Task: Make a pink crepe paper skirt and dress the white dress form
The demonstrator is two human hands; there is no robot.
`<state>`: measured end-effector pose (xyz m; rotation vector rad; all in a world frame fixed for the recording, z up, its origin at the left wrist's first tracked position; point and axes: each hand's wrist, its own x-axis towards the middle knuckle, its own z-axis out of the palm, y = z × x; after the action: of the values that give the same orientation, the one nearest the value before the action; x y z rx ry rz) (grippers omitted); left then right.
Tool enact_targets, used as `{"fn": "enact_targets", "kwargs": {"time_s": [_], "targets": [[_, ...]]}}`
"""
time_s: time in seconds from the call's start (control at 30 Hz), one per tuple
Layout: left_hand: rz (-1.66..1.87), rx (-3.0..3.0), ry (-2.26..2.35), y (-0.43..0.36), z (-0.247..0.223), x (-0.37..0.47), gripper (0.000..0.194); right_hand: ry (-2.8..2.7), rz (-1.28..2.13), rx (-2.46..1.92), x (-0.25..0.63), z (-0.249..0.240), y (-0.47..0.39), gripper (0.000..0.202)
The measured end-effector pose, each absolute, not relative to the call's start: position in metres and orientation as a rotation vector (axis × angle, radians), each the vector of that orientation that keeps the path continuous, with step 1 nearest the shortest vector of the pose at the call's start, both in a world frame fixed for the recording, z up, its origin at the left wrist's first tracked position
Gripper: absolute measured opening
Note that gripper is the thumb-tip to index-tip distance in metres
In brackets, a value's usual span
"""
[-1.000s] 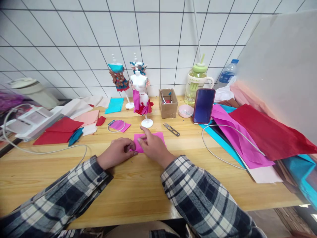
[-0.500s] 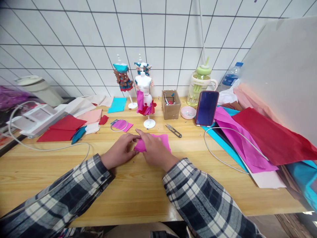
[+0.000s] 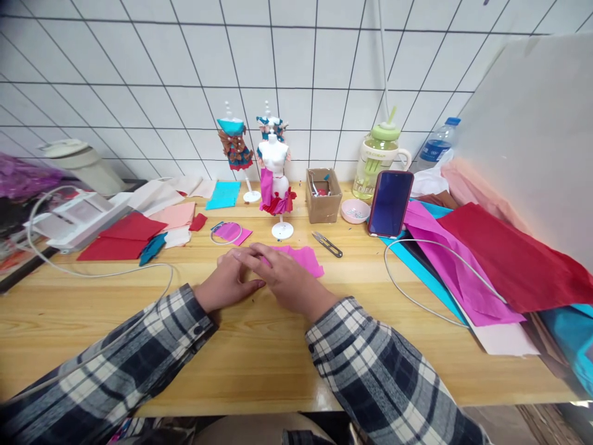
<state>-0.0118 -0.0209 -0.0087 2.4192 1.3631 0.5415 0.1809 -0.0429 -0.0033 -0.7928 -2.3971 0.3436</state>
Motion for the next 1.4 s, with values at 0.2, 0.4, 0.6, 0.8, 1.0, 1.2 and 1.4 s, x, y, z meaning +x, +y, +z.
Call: {"fn": "enact_targets", "kwargs": {"time_s": [0.2, 0.4, 0.6, 0.8, 1.0, 1.2, 1.4], "targets": [[0.497, 2.618, 1.332, -0.021, -0.008, -0.012, 0.015, -2.422, 0.326, -0.874, 0.181, -0.002, -0.046, 0.077], [0.425, 2.941, 1.098, -0.026, 0.000, -0.026, 0.013, -2.177, 0.627, -0.999, 0.188, -0.004, -0.043, 0.059], [0.110, 3.098, 0.853, -0.038, 0.012, -0.043, 0.031, -2.107, 0.740, -0.988, 0.191, -0.008, -0.039, 0.033], [0.042, 3.044, 0.753, -0.040, 0.019, -0.049, 0.032, -2.240, 0.736, -0.968, 0.189, -0.012, -0.041, 0.033], [0.042, 3.087, 0.652, -0.038, 0.019, -0.056, 0.041, -2.361, 0.719, -0.870, 0.191, -0.014, -0.041, 0.030], [0.169, 3.180, 0.693, -0.031, 0.012, -0.061, 0.033, -2.391, 0.663, -0.864, 0.191, -0.015, -0.041, 0.030], [0.215, 3.192, 0.682, -0.029, 0.011, -0.061, 0.031, -2.386, 0.697, -0.884, 0.191, -0.012, -0.041, 0.038]]}}
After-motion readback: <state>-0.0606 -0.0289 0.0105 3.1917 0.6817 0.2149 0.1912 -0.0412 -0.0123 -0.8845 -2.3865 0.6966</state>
